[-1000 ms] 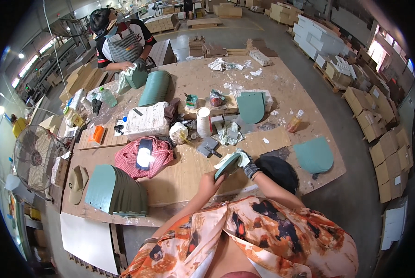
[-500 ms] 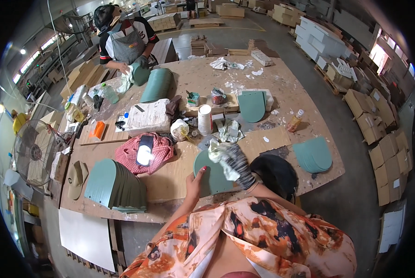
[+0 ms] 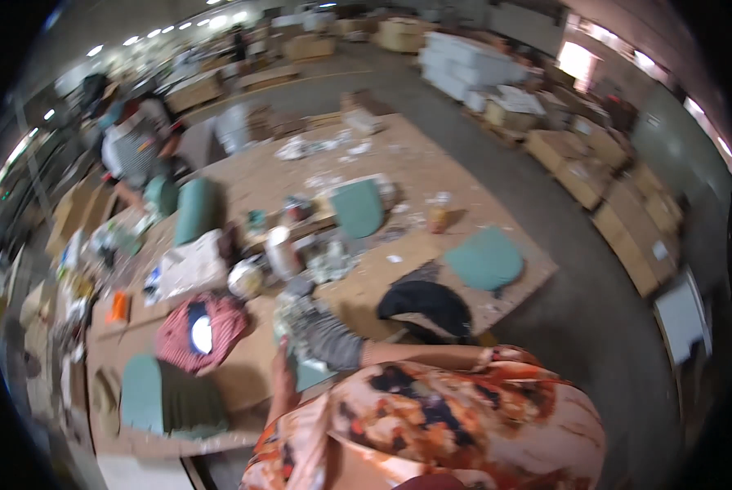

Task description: The person cleans arched panels by wiping their surfaces and edges with a cloth, then stacks them on the table.

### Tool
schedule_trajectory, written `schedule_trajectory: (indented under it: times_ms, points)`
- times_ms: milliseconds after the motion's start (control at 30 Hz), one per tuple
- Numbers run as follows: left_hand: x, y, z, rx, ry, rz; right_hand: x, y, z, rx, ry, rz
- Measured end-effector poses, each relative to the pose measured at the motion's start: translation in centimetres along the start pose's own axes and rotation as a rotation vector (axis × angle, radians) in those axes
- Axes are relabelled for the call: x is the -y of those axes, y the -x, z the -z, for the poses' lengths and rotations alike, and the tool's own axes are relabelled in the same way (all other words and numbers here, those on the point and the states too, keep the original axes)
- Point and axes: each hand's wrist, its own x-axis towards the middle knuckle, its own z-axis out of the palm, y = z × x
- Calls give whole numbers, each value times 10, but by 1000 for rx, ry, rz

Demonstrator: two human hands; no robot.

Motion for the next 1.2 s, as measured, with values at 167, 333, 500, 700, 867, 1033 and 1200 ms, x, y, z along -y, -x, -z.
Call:
schedule_trajectory:
  times_ms: [167,333,500,700,867,1033,1200]
  points:
    - [10,-13,34,14,-101,31,24,-8,22,263,-197,-66]
    - [9,-15,31,20,-308,92,-1,3,20,205,-411,47]
    - [-14,7,-6,261,-277,175,-54,-6,-2,-58,-629,-68]
    - [-25,13,-3,293,-356,128,-33,-13,-6,-190,-1121,-532]
    - [-18,8,10,106,-286,136,-42,-12,-4,-389,-1347,-620]
    - [-16,-5,29,-16,-190,95,-16,13,16,27,-452,-146]
    - [-28,0,20,54,-181,136,13,6,33,203,-527,-94]
